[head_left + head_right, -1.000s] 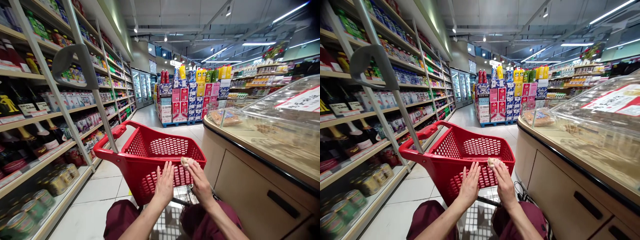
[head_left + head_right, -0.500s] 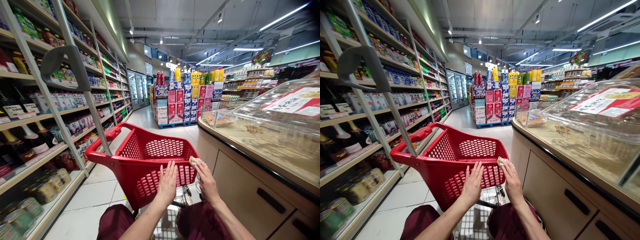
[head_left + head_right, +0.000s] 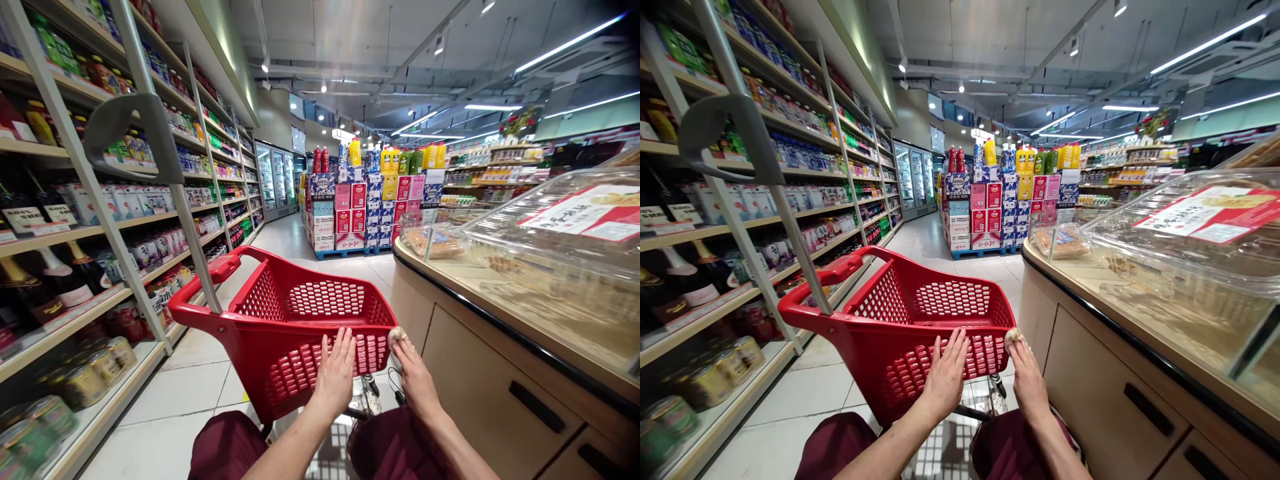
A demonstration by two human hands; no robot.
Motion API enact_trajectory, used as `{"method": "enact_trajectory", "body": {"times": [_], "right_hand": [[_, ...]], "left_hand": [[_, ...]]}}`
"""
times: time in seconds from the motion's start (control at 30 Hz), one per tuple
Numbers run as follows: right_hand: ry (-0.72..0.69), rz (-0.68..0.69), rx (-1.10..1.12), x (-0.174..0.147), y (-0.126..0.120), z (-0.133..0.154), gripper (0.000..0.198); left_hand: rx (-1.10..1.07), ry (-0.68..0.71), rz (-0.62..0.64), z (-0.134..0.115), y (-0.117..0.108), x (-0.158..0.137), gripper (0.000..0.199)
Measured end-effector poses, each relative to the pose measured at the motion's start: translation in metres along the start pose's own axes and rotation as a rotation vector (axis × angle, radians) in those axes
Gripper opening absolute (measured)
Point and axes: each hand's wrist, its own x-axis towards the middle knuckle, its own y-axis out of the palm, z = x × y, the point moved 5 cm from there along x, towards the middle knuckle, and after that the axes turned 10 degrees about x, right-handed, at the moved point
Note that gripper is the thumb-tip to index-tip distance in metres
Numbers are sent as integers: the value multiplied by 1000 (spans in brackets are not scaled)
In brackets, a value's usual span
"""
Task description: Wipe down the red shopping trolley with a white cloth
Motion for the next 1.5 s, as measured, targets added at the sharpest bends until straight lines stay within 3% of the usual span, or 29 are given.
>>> {"method": "enact_trajectory", "body": {"times": [0.13,0.27,0.37,0.5,0.57,0.7,0.77,0.9,0.97,1.1,1.17,1.33,1.5], "right_hand": [[-19,101,26,-16,-2,13,58],[-124,-80,117,10,-26,51,60],[-175,-94,142,12,-12,64,61],[-189,53,144,-18,17,64,63],[-181,79,149,-22,16,70,62],[-205,-46,174,1,4,90,58],[-225,-69,181,4,10,97,57],[-313,24,172,-15,34,109,57],[-317,32,176,-15,34,118,57],[-306,-92,221,13,21,136,58],[-320,-97,214,18,28,141,57],[-406,7,180,-10,53,146,56],[-353,-56,262,19,34,166,53]], "left_hand": [[-5,-13,-4,8,-1,-7,65],[-22,-36,-6,16,-4,-12,61],[-12,-51,-31,21,-5,-15,60],[5,-62,-57,28,-4,-22,62],[14,-71,-67,31,-4,-25,62],[20,-87,-67,34,-7,-30,61],[19,-99,-64,36,-9,-33,62],[30,-131,-78,47,-12,-43,63],[36,-140,-89,53,-15,-47,64],[55,-161,-106,60,-23,-51,66],[68,-173,-118,63,-25,-53,65],[97,-198,-137,72,-24,-63,63],[124,-238,-142,84,-25,-67,59]]}}
